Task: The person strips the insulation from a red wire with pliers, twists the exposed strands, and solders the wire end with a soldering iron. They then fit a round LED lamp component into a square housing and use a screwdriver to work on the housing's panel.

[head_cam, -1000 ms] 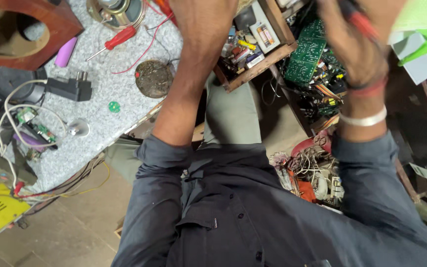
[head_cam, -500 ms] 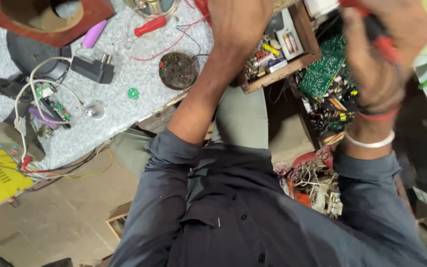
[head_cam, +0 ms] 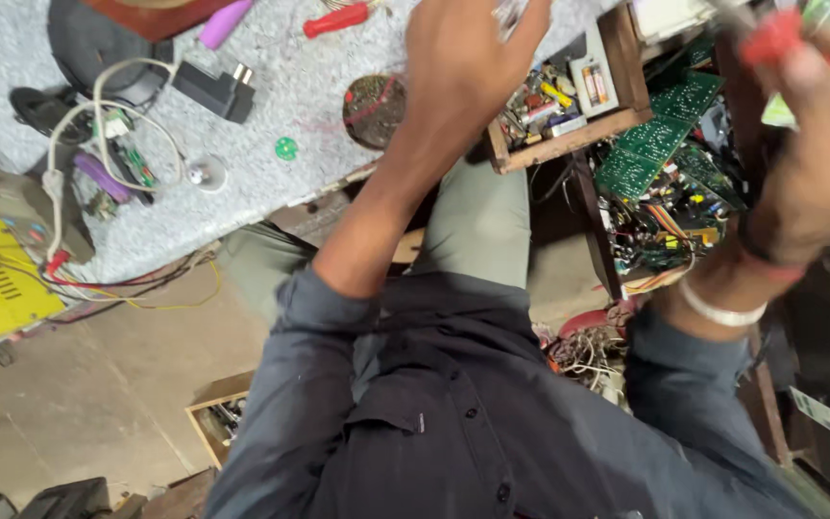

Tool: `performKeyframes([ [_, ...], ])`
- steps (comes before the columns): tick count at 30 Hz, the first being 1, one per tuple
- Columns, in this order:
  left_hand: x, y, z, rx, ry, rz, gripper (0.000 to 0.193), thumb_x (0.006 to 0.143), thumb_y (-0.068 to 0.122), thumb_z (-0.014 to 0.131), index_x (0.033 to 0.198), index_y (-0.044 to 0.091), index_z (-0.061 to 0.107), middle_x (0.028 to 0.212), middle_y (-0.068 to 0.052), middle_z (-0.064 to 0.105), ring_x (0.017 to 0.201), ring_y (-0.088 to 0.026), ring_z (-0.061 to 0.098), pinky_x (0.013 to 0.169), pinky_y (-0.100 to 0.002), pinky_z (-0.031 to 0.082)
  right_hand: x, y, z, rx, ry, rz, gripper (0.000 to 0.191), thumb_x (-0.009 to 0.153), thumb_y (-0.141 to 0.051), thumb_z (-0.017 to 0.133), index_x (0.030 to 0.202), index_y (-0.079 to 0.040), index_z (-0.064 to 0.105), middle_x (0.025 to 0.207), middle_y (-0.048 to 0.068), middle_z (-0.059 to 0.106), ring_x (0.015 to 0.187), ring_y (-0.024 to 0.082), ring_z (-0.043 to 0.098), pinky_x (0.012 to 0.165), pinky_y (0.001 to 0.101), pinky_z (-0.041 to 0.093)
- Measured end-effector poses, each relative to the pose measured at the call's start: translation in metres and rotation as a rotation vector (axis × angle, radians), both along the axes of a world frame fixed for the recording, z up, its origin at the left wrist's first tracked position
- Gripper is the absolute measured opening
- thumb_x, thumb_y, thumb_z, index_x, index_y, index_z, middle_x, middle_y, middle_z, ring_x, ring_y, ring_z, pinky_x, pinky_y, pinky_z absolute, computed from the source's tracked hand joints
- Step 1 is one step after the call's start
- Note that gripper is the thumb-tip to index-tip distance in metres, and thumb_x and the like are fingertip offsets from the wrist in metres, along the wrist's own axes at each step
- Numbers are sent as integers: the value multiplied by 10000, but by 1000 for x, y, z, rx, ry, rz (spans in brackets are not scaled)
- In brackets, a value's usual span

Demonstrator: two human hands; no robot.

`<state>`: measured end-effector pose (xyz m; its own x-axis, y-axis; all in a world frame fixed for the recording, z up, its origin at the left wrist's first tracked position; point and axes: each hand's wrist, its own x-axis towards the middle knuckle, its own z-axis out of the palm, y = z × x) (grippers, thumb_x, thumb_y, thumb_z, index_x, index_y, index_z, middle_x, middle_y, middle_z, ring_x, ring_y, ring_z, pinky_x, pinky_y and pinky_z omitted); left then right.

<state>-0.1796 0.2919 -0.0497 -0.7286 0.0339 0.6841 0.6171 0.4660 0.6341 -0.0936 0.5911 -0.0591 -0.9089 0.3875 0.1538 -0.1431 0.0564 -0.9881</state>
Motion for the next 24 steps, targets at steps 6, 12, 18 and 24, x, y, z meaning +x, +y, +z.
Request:
performKeyframes([
  [6, 51, -81, 41, 105, -413, -67, 192, 1012, 90, 792, 1155, 41, 672, 869, -65, 647, 696, -182, 631, 661, -269, 509, 46, -28, -50, -924, 113, 154, 248, 1108, -160, 582, 975, 49, 598, 950, 204, 685, 802, 237, 639, 746, 277, 497],
  [12, 89, -132, 59, 115, -351, -15, 109, 1038, 45, 786, 1128, 54, 724, 902, -53, 699, 730, -132, 659, 657, -250, 500, 29, -97, -72, -1087, -31, 249, 294, 1143, -188, 567, 994, 64, 589, 958, 206, 694, 794, 231, 665, 740, 249, 552],
  [18, 107, -177, 54, -5, -173, -31, 230, 945, -5, 847, 1137, 33, 727, 895, -53, 650, 712, -175, 618, 623, -307, 480, 23, -147, -78, -1059, -114, 332, 293, 1148, -176, 553, 1002, 76, 586, 966, 220, 700, 816, 245, 693, 754, 270, 582],
  [24, 105, -197, 42, -29, -63, -56, 352, 890, -60, 864, 1178, 20, 678, 897, -61, 617, 775, -218, 599, 630, -339, 468, 28, -163, -88, -1033, -101, 376, 322, 1172, -178, 541, 977, 76, 574, 958, 224, 701, 801, 219, 696, 741, 246, 578],
])
